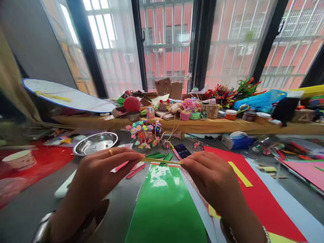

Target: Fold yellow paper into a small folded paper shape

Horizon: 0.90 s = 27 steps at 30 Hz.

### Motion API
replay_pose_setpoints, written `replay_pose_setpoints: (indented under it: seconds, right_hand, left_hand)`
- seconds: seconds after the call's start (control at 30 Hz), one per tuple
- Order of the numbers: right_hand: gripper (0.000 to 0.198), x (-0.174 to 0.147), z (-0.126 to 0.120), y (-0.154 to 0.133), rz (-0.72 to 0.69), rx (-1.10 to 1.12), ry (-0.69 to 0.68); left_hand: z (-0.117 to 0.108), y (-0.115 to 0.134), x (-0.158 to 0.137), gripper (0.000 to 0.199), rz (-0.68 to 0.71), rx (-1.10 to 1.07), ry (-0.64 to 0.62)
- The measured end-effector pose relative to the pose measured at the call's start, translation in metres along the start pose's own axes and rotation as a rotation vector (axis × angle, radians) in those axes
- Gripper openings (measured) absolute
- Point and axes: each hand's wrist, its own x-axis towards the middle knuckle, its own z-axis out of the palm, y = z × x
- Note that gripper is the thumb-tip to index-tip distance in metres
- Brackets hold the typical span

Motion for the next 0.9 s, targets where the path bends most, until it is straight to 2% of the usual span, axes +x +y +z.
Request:
replay_pose_setpoints:
  seconds: [0.2, 0.33, 0.43, 0.47, 0.57, 0.67, 0.8, 0.9]
  right_hand:
    - [0.012, -0.005, -0.008, 0.008, 0.020, -0.039, 0.002]
    - [0.012, -0.005, -0.009, 0.015, 0.033, -0.100, 0.007]
    - [0.013, -0.004, -0.006, 0.015, 0.018, -0.047, -0.026]
    - [0.013, -0.004, -0.004, 0.013, 0.007, -0.015, -0.042]
    - [0.013, -0.002, 0.004, 0.007, -0.024, 0.050, -0.068]
    - [0.014, 0.000, 0.010, -0.002, -0.056, 0.078, -0.076]
    - [0.015, 0.002, 0.013, -0.007, -0.056, 0.142, -0.118]
    - [0.016, -0.001, 0.009, 0.003, -0.023, 0.132, -0.133]
  left_hand:
    - [-0.005, -0.001, 0.001, 0.009, -0.028, 0.103, 0.024]
    - [-0.008, -0.005, -0.002, 0.010, -0.133, 0.302, 0.132]
    - [-0.004, 0.005, 0.003, 0.010, -0.129, 0.289, 0.213]
    - [0.000, 0.012, 0.005, 0.010, -0.082, 0.235, 0.197]
    - [0.017, 0.033, 0.013, 0.011, 0.069, 0.084, 0.004]
    - [0.029, 0.042, 0.015, 0.010, 0.088, 0.084, -0.166]
    - [0.027, 0.031, 0.011, 0.020, 0.084, 0.095, -0.237]
    - [0.017, 0.020, 0.007, 0.022, 0.055, 0.118, -0.253]
